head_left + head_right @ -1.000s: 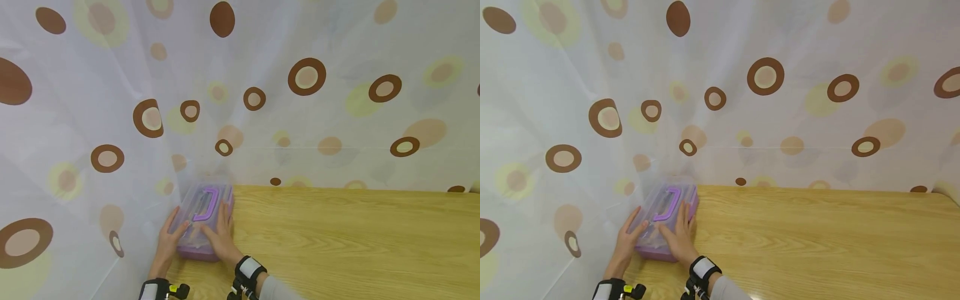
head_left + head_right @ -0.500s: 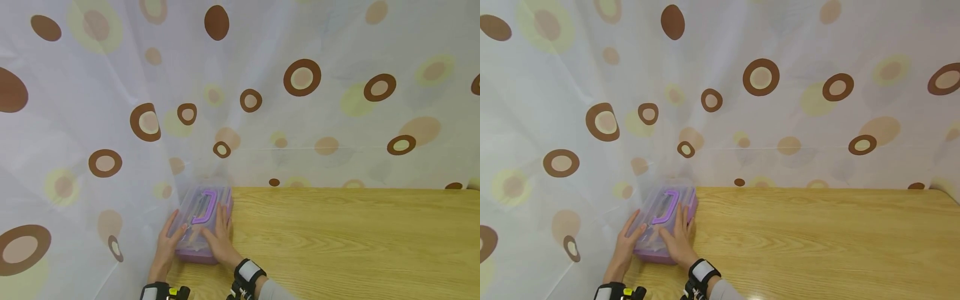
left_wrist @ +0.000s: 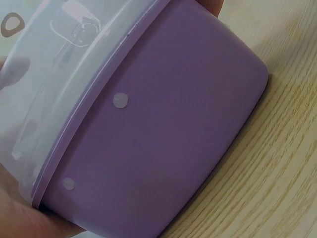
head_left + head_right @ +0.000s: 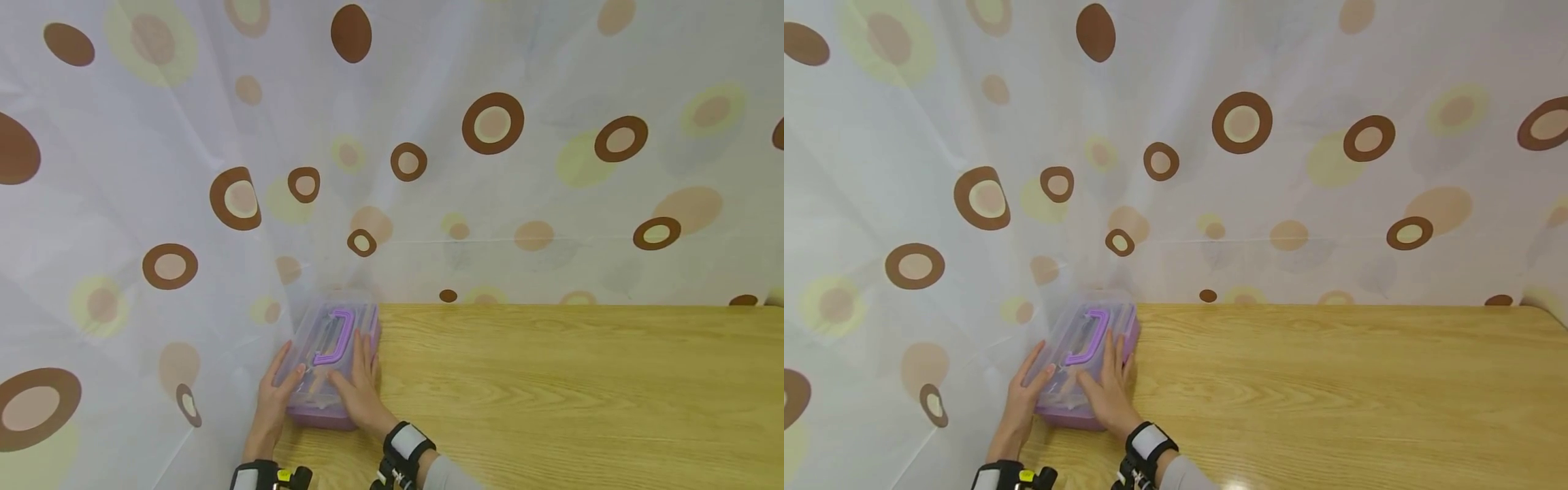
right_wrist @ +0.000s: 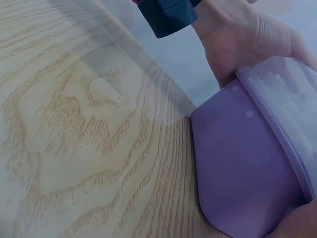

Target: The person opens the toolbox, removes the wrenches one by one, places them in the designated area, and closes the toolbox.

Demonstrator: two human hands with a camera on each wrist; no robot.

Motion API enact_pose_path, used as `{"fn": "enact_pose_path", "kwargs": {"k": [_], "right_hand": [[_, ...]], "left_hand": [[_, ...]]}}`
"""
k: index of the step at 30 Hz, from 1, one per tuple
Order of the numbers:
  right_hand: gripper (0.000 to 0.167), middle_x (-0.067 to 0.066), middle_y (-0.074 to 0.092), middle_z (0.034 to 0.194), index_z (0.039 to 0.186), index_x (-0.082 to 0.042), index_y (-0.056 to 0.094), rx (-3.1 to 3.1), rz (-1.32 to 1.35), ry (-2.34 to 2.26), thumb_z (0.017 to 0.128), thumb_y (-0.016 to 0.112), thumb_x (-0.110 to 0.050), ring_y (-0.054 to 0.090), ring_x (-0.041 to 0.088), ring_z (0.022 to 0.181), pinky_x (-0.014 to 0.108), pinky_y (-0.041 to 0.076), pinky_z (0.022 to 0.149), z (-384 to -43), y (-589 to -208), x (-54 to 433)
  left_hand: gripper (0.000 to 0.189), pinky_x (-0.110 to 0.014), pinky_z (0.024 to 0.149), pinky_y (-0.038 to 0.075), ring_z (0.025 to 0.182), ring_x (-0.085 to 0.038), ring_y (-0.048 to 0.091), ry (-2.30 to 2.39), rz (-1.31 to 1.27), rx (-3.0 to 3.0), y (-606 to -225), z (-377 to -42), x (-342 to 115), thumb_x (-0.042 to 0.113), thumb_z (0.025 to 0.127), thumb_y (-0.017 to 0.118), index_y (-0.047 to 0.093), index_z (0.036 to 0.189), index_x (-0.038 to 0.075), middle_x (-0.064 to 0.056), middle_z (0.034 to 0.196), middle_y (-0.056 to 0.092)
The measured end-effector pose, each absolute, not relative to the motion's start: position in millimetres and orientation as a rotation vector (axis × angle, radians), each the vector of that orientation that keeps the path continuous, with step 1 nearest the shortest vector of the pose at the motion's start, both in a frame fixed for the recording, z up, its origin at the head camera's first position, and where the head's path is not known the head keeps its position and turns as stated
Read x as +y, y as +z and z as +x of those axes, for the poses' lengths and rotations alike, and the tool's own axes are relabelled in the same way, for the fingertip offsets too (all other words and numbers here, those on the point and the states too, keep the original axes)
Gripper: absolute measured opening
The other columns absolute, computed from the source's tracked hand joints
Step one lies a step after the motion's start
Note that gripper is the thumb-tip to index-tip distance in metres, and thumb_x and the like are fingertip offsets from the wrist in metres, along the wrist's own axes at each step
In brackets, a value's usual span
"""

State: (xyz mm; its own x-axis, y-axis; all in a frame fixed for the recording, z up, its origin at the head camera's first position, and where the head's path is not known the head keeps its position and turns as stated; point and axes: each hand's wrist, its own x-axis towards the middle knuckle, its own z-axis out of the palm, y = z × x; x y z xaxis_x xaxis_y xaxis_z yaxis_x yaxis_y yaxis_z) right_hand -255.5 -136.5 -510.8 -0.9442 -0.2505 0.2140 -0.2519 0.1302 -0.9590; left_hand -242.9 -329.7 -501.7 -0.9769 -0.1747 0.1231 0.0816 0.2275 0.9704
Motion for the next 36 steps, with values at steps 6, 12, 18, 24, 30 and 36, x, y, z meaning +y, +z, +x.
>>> {"fn": "enact_pose_path", "kwargs": {"k": [6,12,18,24,30,36], "right_hand": [[0.095,0.017,-0.014,0.175,0.169,-0.014,-0.002,-2.356,0.488,2.0,0.099,0.056,-0.039,-0.019,0.047,0.157,0.071,-0.007,0.123,-254.4,-506.9,-131.7],[0.095,0.015,-0.014,0.175,0.17,-0.016,-0.002,-2.345,0.473,2.005,0.099,0.056,-0.04,-0.02,0.046,0.157,0.071,-0.006,0.123,-254.3,-505.3,-127.3],[0.097,0.015,-0.013,0.175,0.17,-0.015,-0.002,-2.353,0.464,2.013,0.098,0.058,-0.041,-0.018,0.045,0.158,0.07,-0.006,0.124,-249.4,-508.2,-122.2],[0.095,0.015,-0.013,0.175,0.169,-0.015,-0.002,-2.349,0.476,2.012,0.099,0.056,-0.041,-0.018,0.046,0.158,0.07,-0.006,0.123,-246.7,-511.5,-116.5],[0.093,0.015,-0.015,0.175,0.169,-0.015,-0.003,-2.348,0.492,2.025,0.102,0.055,-0.039,-0.02,0.045,0.157,0.071,-0.008,0.123,-243.4,-510.9,-108.7],[0.092,0.016,-0.014,0.175,0.169,-0.014,-0.002,-2.355,0.484,1.998,0.102,0.055,-0.039,-0.019,0.045,0.158,0.069,-0.008,0.124,-242.9,-510.7,-102.8]], "left_hand": [[0.072,-0.072,0.123,0.006,0.16,-0.042,0.01,-1.824,0.064,-2.306,-500.4,-244.5,-324.2,0.025,0.103,0.065,0.032,0.166,0.016,-0.014,0.174,0.021],[0.072,-0.073,0.123,0.007,0.16,-0.042,0.012,-1.82,0.042,-2.304,-498.7,-244.7,-319.4,0.024,0.103,0.064,0.031,0.166,0.017,-0.013,0.174,0.022],[0.073,-0.069,0.125,0.006,0.16,-0.041,0.012,-1.861,0.085,-2.278,-498.6,-238.6,-312.2,0.024,0.102,0.066,0.031,0.166,0.015,-0.012,0.174,0.022],[0.073,-0.068,0.126,0.006,0.16,-0.041,0.012,-1.869,0.104,-2.275,-499.4,-233.5,-303.6,0.025,0.103,0.065,0.03,0.166,0.013,-0.013,0.174,0.021],[0.073,-0.066,0.126,0.008,0.16,-0.04,0.013,-1.882,0.1,-2.257,-501.8,-232.0,-297.4,0.023,0.102,0.066,0.031,0.166,0.014,-0.013,0.174,0.023],[0.073,-0.069,0.125,0.009,0.16,-0.04,0.014,-1.897,0.091,-2.244,-501.5,-231.4,-291.1,0.023,0.102,0.067,0.032,0.166,0.014,-0.012,0.173,0.024]]}}
